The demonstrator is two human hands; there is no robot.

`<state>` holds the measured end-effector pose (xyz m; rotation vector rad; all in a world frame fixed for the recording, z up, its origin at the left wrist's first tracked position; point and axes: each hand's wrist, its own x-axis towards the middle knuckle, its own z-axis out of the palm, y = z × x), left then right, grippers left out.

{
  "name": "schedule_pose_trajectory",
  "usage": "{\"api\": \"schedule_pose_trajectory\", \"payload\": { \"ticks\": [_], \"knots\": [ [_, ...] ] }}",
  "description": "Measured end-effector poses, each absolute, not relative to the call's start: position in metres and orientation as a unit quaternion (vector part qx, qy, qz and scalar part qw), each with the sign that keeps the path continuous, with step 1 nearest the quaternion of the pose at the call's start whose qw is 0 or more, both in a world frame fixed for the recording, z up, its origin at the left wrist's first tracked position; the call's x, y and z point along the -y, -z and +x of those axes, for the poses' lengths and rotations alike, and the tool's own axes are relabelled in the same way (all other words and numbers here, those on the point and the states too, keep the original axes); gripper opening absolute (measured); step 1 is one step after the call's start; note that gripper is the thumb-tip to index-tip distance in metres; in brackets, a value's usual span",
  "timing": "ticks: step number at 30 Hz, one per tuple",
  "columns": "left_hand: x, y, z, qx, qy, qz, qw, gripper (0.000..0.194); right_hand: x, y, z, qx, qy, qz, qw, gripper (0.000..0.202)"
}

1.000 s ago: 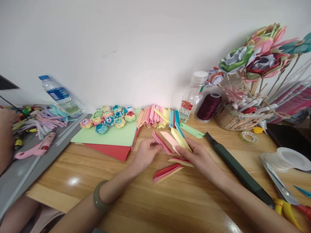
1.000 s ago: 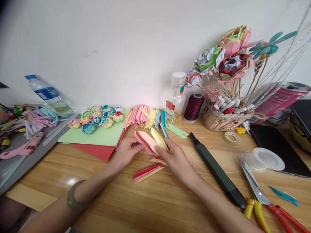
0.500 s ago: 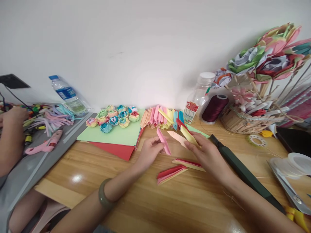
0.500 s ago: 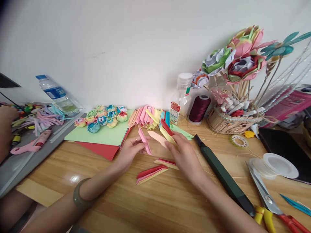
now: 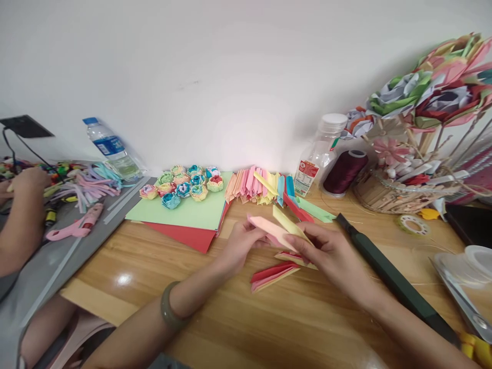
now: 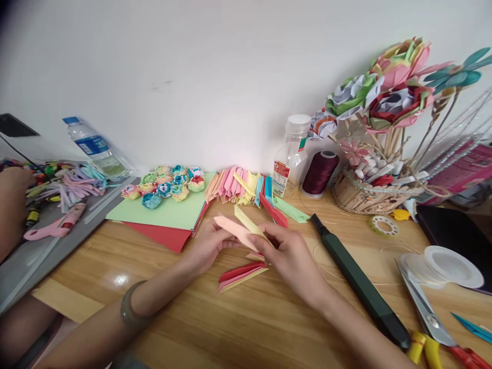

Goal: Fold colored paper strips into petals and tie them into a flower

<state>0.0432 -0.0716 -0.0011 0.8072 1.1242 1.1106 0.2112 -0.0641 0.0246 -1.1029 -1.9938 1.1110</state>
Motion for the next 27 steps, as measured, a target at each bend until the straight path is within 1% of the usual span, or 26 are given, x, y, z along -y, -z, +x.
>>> {"api": "schedule_pose_trajectory", "payload": {
  "ticks": [2, 7, 9, 11, 13, 14, 17, 18, 22, 27],
  "knots": [
    [0.074, 0.000, 0.045, -0.471, -0.480, 0.367, 0.643, 0.014, 0.067, -0.024, 0.208, 0.764, -0.420, -0.405, 0.274, 0.030],
    [0.077, -0.005, 0.046, -0.464, -0.461, 0.363, 0.664, 0.017, 0.063, -0.016, 0.211, 0.761, -0.373, -0.468, 0.252, 0.030],
    [0.077, -0.007, 0.045, -0.452, -0.446, 0.360, 0.683, 0.023, 0.060, -0.014, 0.213, 0.750, -0.382, -0.476, 0.254, 0.030],
    [0.077, -0.009, 0.045, -0.425, -0.433, 0.381, 0.697, 0.034, 0.058, -0.015, 0.215, 0.737, -0.406, -0.475, 0.259, 0.031],
    [0.077, -0.008, 0.044, -0.403, -0.428, 0.416, 0.693, 0.042, 0.058, -0.016, 0.216, 0.718, -0.443, -0.468, 0.264, 0.032],
    [0.076, -0.007, 0.044, -0.403, -0.432, 0.429, 0.683, 0.040, 0.058, -0.017, 0.216, 0.705, -0.468, -0.460, 0.269, 0.032],
    [0.075, -0.002, 0.042, -0.445, -0.451, 0.429, 0.644, 0.025, 0.058, -0.020, 0.216, 0.653, -0.551, -0.438, 0.280, 0.031],
    [0.074, 0.000, 0.041, -0.460, -0.457, 0.423, 0.633, 0.022, 0.058, -0.020, 0.217, 0.638, -0.568, -0.436, 0.283, 0.031],
    [0.072, 0.003, 0.039, -0.470, -0.464, 0.409, 0.630, 0.025, 0.058, -0.022, 0.217, 0.636, -0.576, -0.425, 0.289, 0.031],
    [0.073, -0.001, 0.041, -0.454, -0.457, 0.400, 0.652, 0.024, 0.059, -0.024, 0.215, 0.636, -0.593, -0.423, 0.255, 0.034]
  ]
}}
